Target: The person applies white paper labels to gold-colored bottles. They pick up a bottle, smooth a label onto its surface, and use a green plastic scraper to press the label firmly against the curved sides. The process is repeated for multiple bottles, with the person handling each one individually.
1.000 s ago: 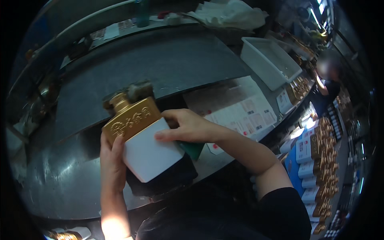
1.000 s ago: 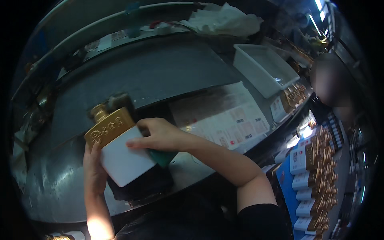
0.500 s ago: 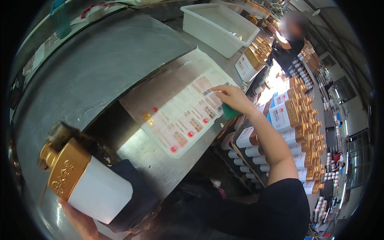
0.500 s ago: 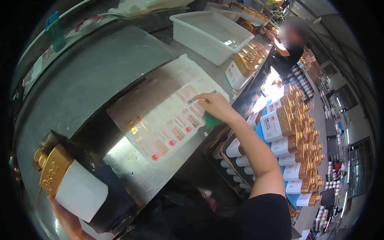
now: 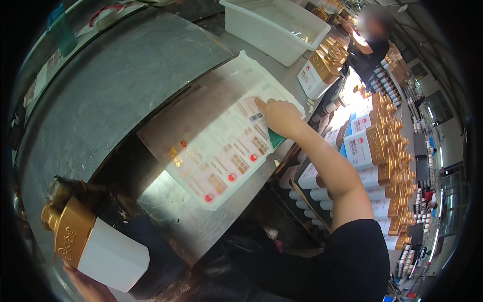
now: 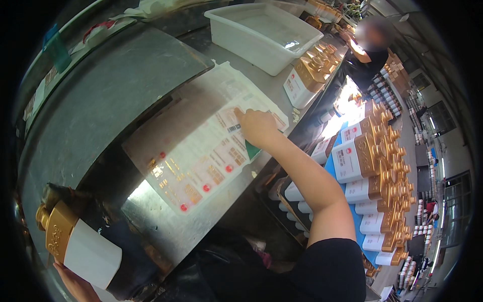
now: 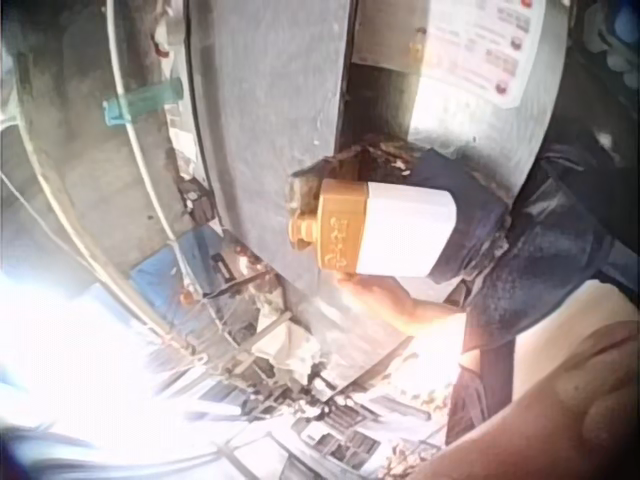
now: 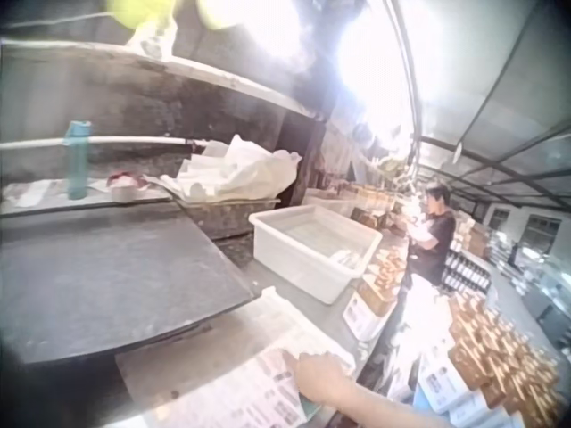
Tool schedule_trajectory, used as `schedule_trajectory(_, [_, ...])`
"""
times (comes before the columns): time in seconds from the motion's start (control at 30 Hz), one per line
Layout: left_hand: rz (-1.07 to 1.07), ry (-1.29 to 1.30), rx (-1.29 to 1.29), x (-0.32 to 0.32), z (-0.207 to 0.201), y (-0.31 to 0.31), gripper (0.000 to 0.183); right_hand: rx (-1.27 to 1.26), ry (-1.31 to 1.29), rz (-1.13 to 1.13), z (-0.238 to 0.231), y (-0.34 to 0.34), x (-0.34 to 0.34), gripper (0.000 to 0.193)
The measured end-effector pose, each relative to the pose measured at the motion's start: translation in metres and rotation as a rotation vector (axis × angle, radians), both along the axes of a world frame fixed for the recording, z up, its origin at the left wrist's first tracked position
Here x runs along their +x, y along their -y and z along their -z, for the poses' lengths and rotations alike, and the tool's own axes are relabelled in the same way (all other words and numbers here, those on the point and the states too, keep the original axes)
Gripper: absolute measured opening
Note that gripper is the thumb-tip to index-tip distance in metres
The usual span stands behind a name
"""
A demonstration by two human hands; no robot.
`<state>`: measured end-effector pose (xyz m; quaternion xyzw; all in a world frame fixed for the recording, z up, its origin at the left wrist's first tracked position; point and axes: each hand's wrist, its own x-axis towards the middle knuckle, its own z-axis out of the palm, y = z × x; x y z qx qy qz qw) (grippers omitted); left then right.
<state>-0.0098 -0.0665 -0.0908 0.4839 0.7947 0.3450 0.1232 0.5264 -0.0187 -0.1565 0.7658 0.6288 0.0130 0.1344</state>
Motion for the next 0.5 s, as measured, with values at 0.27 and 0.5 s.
schedule_trajectory(0.27, [0.139, -0.304, 0.089, -0.044, 0.031, 0.008, 0.045, 0.057, 0.132, 0.006, 0.006, -0.025, 0.025, 0.049])
schedule_trajectory(0.5, [0.166, -0.24, 0.141, -0.019, 0.016, 0.006, 0.044, 0.153, -0.084, 0.189, -0.004, -0.067, 0.08, 0.072])
